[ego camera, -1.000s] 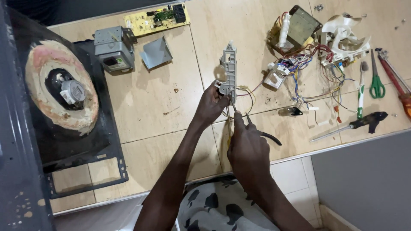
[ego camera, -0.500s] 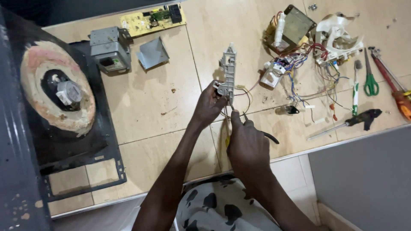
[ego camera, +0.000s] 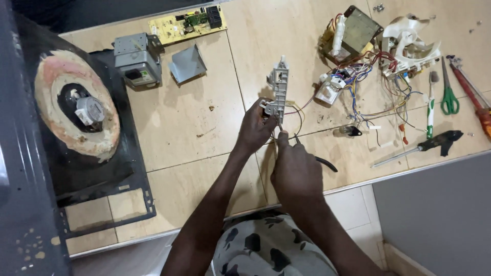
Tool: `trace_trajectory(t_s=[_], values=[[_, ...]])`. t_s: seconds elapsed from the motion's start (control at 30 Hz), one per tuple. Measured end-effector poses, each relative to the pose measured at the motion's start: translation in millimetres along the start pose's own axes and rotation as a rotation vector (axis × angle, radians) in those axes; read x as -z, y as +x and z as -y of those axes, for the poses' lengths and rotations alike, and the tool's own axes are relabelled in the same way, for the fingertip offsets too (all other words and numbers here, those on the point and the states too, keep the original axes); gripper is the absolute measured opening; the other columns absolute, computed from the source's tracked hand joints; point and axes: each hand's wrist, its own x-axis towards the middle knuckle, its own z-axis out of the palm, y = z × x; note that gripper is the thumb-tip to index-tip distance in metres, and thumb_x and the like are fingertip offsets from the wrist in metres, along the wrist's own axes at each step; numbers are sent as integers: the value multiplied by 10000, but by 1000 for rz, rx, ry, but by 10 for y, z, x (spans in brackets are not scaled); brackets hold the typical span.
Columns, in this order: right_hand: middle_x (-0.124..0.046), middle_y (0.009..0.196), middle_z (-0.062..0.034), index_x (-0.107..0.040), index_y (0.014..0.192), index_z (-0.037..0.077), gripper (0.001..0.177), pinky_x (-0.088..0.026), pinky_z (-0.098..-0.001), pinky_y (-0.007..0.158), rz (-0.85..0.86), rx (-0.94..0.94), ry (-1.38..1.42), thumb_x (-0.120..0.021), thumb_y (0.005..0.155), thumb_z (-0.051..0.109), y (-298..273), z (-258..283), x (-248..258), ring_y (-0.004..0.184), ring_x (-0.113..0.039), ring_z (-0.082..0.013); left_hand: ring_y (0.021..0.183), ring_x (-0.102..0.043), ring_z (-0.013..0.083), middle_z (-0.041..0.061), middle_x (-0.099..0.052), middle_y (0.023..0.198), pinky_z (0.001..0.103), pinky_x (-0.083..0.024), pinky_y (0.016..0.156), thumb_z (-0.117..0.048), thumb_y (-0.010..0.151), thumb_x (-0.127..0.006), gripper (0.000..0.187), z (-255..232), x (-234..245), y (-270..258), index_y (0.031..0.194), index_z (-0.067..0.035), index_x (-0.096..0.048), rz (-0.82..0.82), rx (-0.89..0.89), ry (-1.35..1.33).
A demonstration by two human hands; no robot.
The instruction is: The person uses a yellow screwdriver to work on a white plastic component with attached wires on a cluttered workbench. They then switch to an orange screwdriver to continue manipulating the component and wires. Finally, they pick up a small cylindrical metal object and handle it with their hands.
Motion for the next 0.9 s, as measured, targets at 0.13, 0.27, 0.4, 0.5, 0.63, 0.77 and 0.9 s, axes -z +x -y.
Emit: trace_trajectory(t_s=[0.13,0.27,0.4,0.5,0.63,0.77,0.9], values=[[-683,963,-184,-451,1483,148,624,-617,-566,744,45,-9,11,-616,881,170,83,-72,26,918,-745,-449,850,-608,178,94,-601,857,350,-554,716,-93,870,-633,233,30,49,30,1099,-52,-632,16,3,12],[-686,945,-200,-474,1469,111,588,-613,-581,758,-23,19,0,-596,897,162,89,-85,31,928,-745,-451,817,-610,228,151,-605,837,409,-549,708,-135,881,-613,213,4,13,61,1073,-41,-620,31,-16,114],[-688,921,-197,-469,1466,34,550,-624,-547,730,-14,17,10,-521,922,95,25,30,9,890,-753,-439,817,-617,245,156,-597,836,416,-550,718,-104,858,-604,221,-175,-21,38,1069,-43,-620,17,-3,162],[-688,926,-225,-481,1446,-35,543,-622,-568,730,-72,62,-6,-562,925,93,93,65,-140,897,-746,-444,811,-612,228,123,-599,823,412,-548,713,-115,848,-626,207,-38,-17,54,1045,-50,-632,20,6,139],[-669,844,-216,-454,1401,-5,504,-607,-569,688,-90,125,101,-551,928,136,-29,-114,-25,845,-745,-466,885,-627,148,22,-648,925,334,-572,797,-67,859,-622,239,28,33,-6,1097,-85,-612,32,32,-51],[-736,872,-239,-495,1349,144,420,-527,-573,732,-14,-26,381,-484,933,202,-233,-626,24,856,-710,-481,950,-644,206,120,-635,1042,373,-556,807,-158,928,-623,294,200,-8,-42,1198,-69,-548,-90,-131,5],[-653,741,-149,-570,972,97,104,-346,-307,493,-82,-157,1284,-551,975,199,-317,-987,76,580,-471,-182,947,-606,221,63,-568,1004,276,-493,830,178,743,-583,386,-263,-12,-218,996,-108,-636,-137,-401,245]])
